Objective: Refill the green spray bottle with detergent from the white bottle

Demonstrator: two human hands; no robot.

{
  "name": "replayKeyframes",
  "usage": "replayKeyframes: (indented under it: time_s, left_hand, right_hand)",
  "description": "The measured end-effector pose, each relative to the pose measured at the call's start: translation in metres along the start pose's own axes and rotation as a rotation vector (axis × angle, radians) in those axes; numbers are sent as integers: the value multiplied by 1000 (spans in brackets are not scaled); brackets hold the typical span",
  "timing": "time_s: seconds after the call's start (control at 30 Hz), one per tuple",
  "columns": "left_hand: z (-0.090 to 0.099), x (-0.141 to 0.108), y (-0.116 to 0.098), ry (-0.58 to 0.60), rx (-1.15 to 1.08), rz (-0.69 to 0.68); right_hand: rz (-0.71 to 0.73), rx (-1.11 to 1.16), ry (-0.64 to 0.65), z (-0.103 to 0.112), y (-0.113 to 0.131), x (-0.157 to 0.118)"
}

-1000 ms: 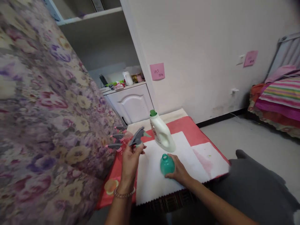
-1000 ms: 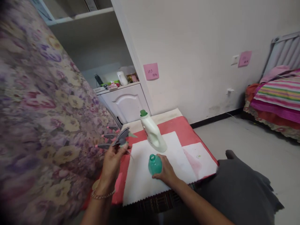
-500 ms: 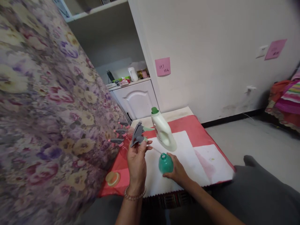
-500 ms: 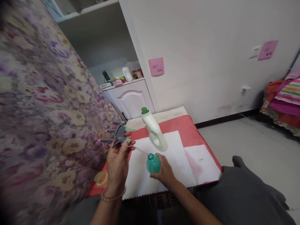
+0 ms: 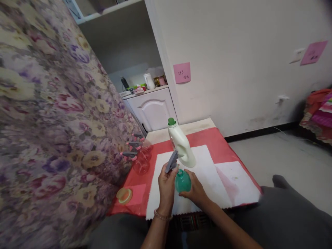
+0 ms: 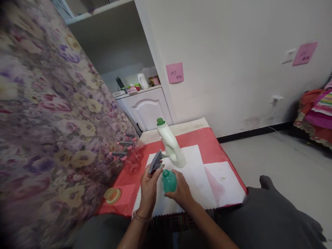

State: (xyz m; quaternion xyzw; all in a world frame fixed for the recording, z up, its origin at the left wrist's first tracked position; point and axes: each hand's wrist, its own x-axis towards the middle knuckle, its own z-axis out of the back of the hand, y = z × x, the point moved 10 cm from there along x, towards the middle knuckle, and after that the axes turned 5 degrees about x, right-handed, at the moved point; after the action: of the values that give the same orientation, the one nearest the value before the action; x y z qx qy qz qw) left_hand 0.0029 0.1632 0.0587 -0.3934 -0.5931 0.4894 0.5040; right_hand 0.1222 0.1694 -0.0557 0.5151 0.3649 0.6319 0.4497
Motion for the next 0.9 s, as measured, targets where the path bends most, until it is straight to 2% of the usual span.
replayKeyframes:
  time_s: [0.1, 0.23, 0.53, 0.9]
  left_hand:
    - [2, -3, 17, -7, 44, 16]
    - [4, -5, 27, 1, 124, 19]
    - [5, -5, 25, -75, 255, -9]
    - [3, -1, 31, -114, 386, -31]
  right_hand:
    - [-1, 1, -2, 0, 2, 0]
    - [-3, 3, 1, 0, 4, 1]
    - [-17, 15, -6, 0, 1, 1]
    - [-20, 22, -21, 1, 2, 1]
